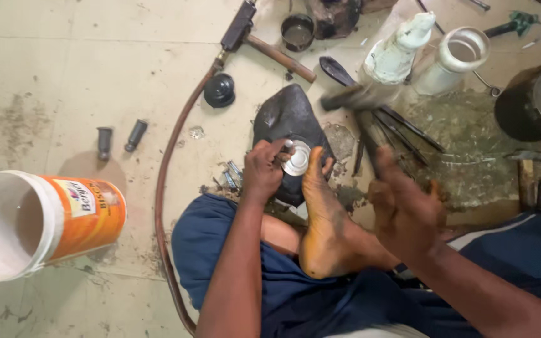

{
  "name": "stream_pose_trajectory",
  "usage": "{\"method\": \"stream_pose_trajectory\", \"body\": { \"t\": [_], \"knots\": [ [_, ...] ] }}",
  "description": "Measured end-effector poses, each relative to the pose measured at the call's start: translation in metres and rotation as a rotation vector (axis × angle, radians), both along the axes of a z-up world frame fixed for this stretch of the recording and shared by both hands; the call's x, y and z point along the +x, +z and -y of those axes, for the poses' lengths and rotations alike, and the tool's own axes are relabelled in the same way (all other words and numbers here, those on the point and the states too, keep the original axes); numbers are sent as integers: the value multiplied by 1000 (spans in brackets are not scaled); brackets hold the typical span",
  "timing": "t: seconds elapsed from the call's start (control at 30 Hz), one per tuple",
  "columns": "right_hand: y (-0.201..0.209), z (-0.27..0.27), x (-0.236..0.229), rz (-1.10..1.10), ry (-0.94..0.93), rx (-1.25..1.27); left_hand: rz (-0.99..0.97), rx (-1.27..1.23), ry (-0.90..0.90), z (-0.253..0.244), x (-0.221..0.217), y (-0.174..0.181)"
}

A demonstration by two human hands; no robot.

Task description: The person sits on the floor and uses a hammer and punch to shape a small metal ring on an anvil. They repeatedly strike the punch with the hammer, occasionally rotating the ring to work different sections.

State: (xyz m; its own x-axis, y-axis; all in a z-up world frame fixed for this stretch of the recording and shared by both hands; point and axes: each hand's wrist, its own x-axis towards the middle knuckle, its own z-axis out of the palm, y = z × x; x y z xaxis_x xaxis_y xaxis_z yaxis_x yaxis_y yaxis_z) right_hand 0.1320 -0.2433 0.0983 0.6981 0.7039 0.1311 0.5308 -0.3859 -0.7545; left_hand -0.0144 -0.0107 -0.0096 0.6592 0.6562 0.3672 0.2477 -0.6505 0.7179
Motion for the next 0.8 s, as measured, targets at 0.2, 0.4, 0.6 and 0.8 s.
{"method": "stream_pose_trajectory", "body": {
  "t": [0.2, 0.4, 0.6, 0.8],
  "knots": [
    [-16, -3, 17, -31, 238, 261, 116, 79, -26, -7, 11, 4],
    [-52, 6, 32, 98, 423, -63, 69, -65, -20, -18, 17, 10],
    [-66, 12, 30, 96, 535, 195, 159, 127, -69, -5, 0, 3],
    [-2, 6, 12, 131, 51, 114, 41, -16, 6, 3, -1, 6]
  ]
}}
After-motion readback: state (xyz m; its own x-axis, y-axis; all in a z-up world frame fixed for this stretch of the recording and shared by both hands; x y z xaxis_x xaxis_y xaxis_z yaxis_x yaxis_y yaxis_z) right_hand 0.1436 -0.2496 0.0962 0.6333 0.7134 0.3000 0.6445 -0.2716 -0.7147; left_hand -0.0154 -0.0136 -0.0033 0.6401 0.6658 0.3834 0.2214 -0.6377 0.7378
